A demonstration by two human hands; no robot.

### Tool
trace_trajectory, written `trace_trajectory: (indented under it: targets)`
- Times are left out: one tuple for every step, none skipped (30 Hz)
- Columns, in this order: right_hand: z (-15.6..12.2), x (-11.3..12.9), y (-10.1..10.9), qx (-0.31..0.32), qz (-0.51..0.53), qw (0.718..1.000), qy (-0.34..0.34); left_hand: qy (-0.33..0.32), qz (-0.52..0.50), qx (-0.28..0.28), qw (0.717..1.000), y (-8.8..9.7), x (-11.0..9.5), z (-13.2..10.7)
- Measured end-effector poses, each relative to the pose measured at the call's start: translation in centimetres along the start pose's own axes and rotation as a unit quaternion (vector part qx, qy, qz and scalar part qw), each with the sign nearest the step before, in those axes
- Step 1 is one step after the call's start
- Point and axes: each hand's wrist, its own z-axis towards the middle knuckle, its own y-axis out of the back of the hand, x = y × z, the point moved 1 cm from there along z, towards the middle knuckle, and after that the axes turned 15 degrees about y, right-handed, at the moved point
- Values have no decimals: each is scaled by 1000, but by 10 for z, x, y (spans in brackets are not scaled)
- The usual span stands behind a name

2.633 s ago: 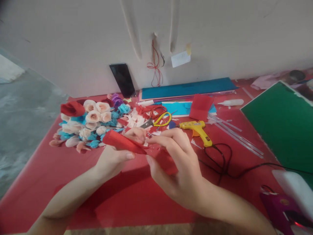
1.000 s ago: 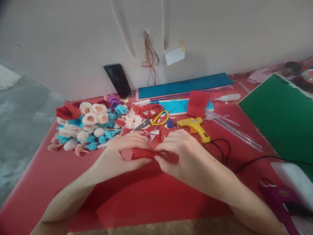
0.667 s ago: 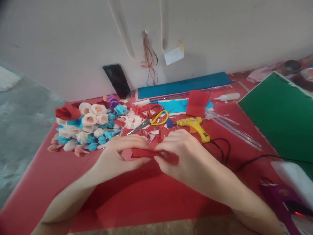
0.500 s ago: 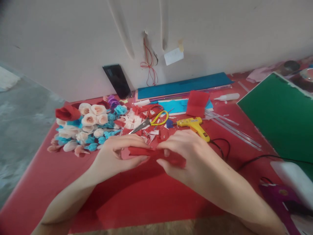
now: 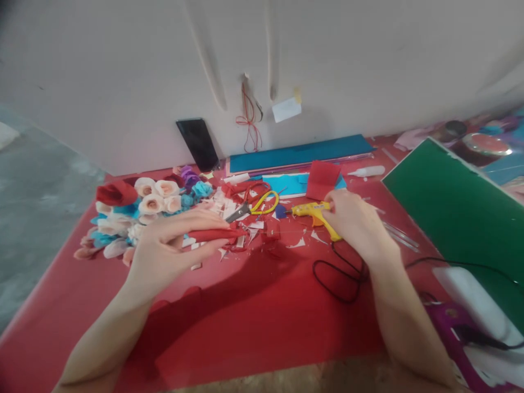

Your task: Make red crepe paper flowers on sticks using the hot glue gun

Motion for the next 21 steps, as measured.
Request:
trace_trajectory:
  targets:
    - [0,-11,-9,33,-6,999,-40,-2,-8,0,1000,1,-1,-1]
    - [0,-21,-18,65,-5,995,-73,-7,-15,0,1000,2,-2,-1]
    - [0,-29,-25,97,0,990,-101,-15,-19,0,1000,4,-3,-1]
    - [-2,-35,-32,122,8,985,-124,-22,-21,-3,1000,5,-4,-2]
    - [-3,-40,-37,143,20,980,-140,-26,-20,-7,999,7,-4,-2]
    - [-6,-43,-40,157,33,975,-153,-29,-16,-10,999,8,-4,-2]
    - [-8,-45,-42,164,48,972,-162,-31,-11,-15,999,10,-4,-2]
    - [-11,-46,-42,166,66,969,-169,-32,-7,-19,999,11,-3,-3]
    - [-14,-47,-42,162,86,967,-174,-33,-2,-22,999,12,-3,-3]
    - [-18,-48,-41,155,109,965,-179,-35,2,-27,999,14,-2,-4]
    - [-21,-47,-40,143,135,963,-184,-36,6,-31,999,15,-2,-4]
    - [-25,-46,-39,128,163,960,-190,-37,11,-35,999,16,-2,-5]
    - [-28,-45,-38,112,194,955,-196,-36,18,-40,998,16,-2,-5]
    - [-30,-42,-37,95,226,948,-203,-35,28,-45,998,17,-2,-5]
    - [-32,-39,-35,76,259,940,-208,-33,37,-48,998,18,-2,-5]
    - [-32,-34,-33,57,291,932,-211,-31,44,-50,997,19,-3,-5]
    - [-32,-29,-30,33,319,923,-211,-28,48,-52,997,21,-3,-4]
    - [-31,-23,-25,4,342,916,-208,-24,49,-56,997,22,-4,-4]
    - [-29,-16,-20,-30,360,910,-203,-22,46,-61,997,24,-4,-4]
    - [-26,-9,-13,-71,372,905,-195,-20,43,-66,997,26,-4,-4]
    - [-24,0,-5,-114,379,899,-186,-21,42,-73,996,28,-4,-4]
